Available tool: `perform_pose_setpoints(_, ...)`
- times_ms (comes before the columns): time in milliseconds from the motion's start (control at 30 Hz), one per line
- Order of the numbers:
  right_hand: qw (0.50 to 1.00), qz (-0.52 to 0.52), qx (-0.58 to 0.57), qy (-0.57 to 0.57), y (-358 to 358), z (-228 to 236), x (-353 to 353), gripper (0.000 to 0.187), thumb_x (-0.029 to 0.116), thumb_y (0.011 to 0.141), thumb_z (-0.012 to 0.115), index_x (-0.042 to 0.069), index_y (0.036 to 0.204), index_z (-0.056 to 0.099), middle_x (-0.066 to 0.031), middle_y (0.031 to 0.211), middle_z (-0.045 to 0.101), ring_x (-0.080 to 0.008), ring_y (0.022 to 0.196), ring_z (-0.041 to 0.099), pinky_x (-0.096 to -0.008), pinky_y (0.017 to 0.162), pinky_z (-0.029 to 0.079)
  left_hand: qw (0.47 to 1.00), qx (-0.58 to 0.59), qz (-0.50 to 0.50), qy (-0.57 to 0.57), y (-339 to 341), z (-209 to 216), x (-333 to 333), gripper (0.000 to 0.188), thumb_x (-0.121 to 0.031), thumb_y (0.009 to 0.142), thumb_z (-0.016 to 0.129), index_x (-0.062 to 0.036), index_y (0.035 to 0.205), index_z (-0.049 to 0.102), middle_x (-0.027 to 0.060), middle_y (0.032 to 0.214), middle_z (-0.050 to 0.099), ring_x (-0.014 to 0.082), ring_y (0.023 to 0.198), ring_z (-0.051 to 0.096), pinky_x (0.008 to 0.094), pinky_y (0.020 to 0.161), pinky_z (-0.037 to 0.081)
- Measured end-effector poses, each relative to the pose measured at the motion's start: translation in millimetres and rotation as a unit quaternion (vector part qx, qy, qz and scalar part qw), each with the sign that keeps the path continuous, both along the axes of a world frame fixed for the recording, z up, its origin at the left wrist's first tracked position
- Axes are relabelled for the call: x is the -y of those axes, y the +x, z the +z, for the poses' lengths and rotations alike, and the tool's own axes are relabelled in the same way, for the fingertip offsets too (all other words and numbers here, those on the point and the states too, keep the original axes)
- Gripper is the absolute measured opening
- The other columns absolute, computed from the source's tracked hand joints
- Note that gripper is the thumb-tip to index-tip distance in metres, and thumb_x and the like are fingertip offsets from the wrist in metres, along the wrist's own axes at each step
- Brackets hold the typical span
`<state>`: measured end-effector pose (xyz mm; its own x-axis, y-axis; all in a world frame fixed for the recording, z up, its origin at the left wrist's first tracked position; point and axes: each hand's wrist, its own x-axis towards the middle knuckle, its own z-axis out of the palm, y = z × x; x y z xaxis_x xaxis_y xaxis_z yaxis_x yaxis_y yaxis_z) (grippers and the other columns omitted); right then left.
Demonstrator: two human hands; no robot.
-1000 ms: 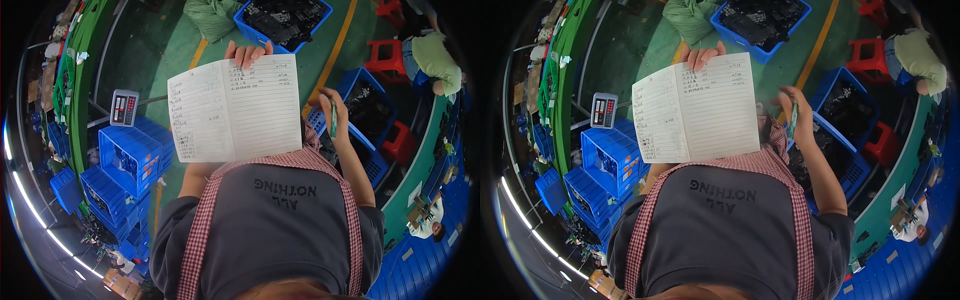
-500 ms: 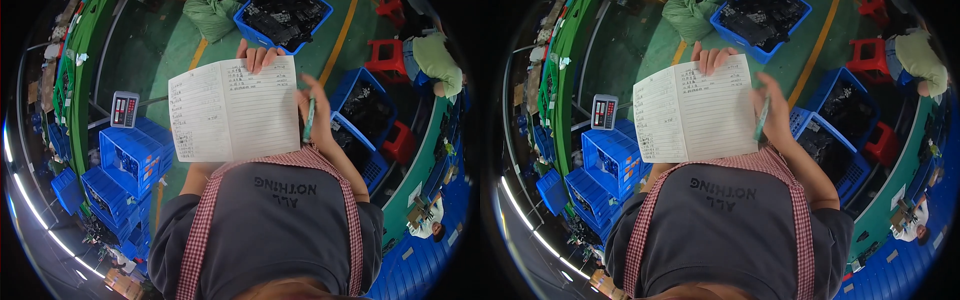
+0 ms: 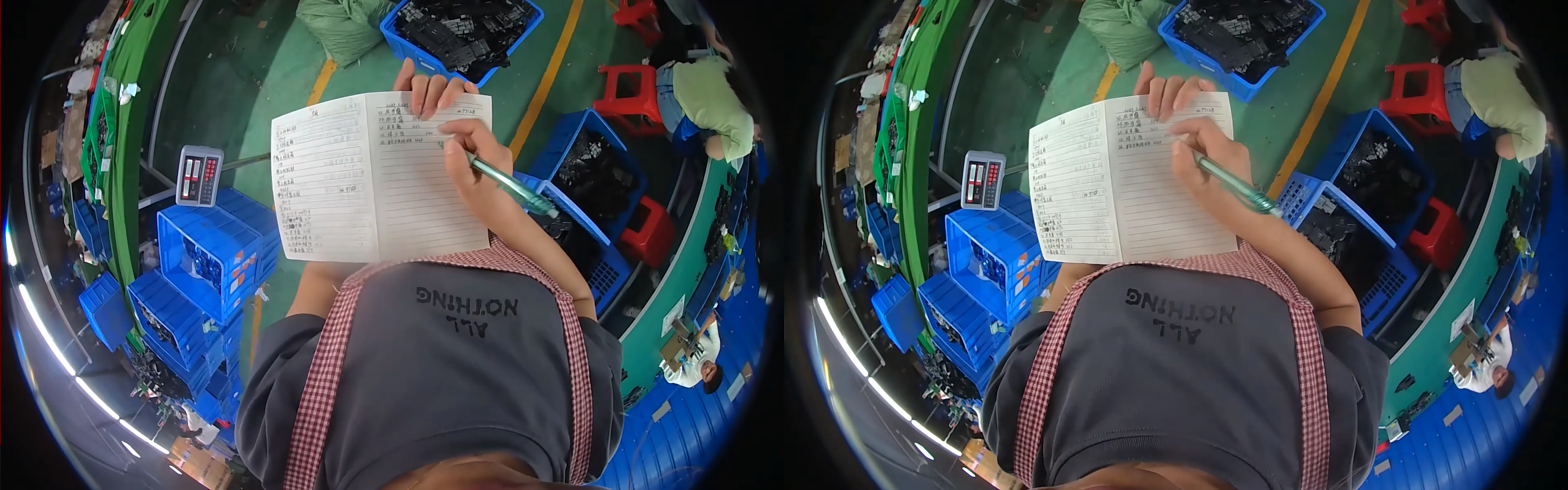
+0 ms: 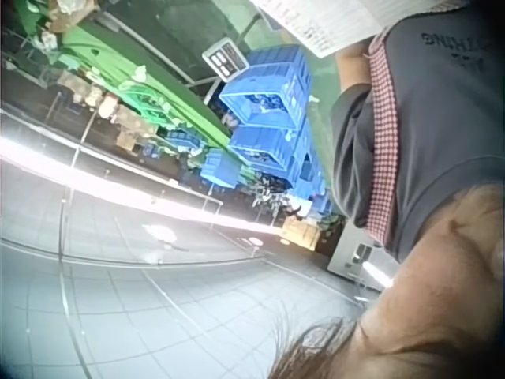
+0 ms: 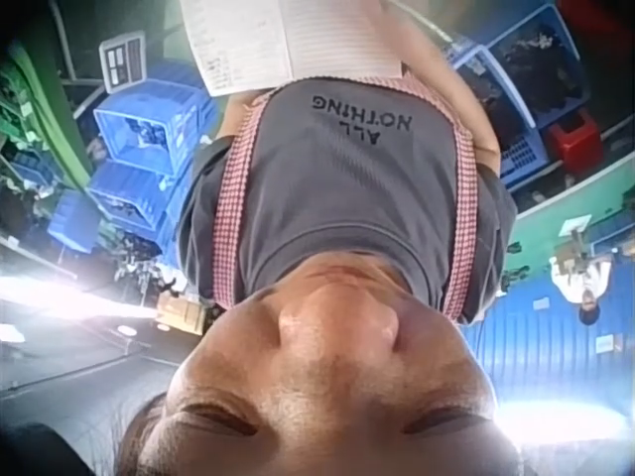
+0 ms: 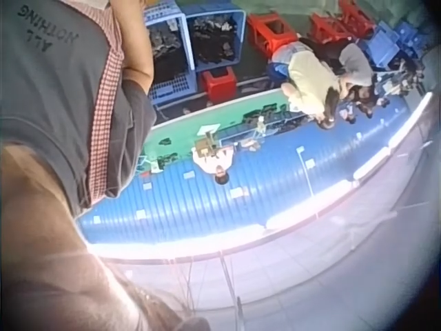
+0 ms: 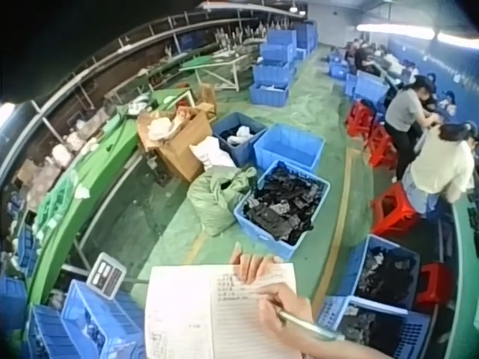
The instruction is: The recorder is inspecting black plastic toy chassis components and recording counts in a notebook.
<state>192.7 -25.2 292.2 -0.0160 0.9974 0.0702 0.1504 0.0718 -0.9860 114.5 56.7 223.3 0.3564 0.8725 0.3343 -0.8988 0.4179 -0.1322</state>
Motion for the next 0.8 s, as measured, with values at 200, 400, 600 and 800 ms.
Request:
perform_pose_setpoints(200, 0.996, 0.019, 0.087, 0.027, 0, 4, -2, 0.010, 0.007, 0.079, 0.055, 0.002, 0.076, 0.048, -0.0059, 0.055, 0.052, -0.0107, 0.047, 0.051, -0.0236, 0.047, 0.040, 0.999, 0.006, 0.024, 0.031, -1, -2, 0, 0.058, -0.035, 0.095, 0.012, -0.0130, 0.047, 0.035, -0.0021, 0.048, 0.039, 0.0136, 0.066, 0.041, 0.0353, 0.093, 0.033)
perform_pose_setpoints(400, 0.992, 0.010, 0.112, 0.061, -4, 5, 0, 0.010, 0.007, 0.079, 0.056, 0.002, 0.073, 0.049, -0.0073, 0.054, 0.053, -0.0134, 0.046, 0.052, -0.0253, 0.046, 0.041, 1.000, 0.012, 0.013, 0.025, 1, -2, 2, 0.058, -0.036, 0.095, 0.011, -0.0126, 0.048, 0.035, -0.0022, 0.049, 0.039, 0.0133, 0.065, 0.040, 0.0352, 0.092, 0.035)
perform_pose_setpoints(600, 0.988, 0.007, 0.128, 0.081, -6, 0, 5, 0.011, 0.007, 0.079, 0.056, 0.002, 0.072, 0.049, -0.0074, 0.054, 0.053, -0.0143, 0.045, 0.052, -0.0250, 0.046, 0.041, 1.000, 0.001, -0.008, 0.024, -3, 3, 6, 0.055, -0.034, 0.095, 0.014, -0.0133, 0.047, 0.032, -0.0021, 0.047, 0.036, 0.0133, 0.064, 0.039, 0.0340, 0.090, 0.034)
perform_pose_setpoints(800, 0.989, 0.001, 0.126, 0.075, -8, -3, 9, 0.010, 0.007, 0.076, 0.057, 0.003, 0.071, 0.050, -0.0094, 0.056, 0.054, -0.0185, 0.047, 0.054, -0.0273, 0.047, 0.042, 0.999, -0.006, -0.015, 0.035, -4, 4, 6, 0.054, -0.032, 0.095, 0.016, -0.0144, 0.046, 0.031, -0.0024, 0.046, 0.033, 0.0134, 0.064, 0.039, 0.0329, 0.088, 0.034)
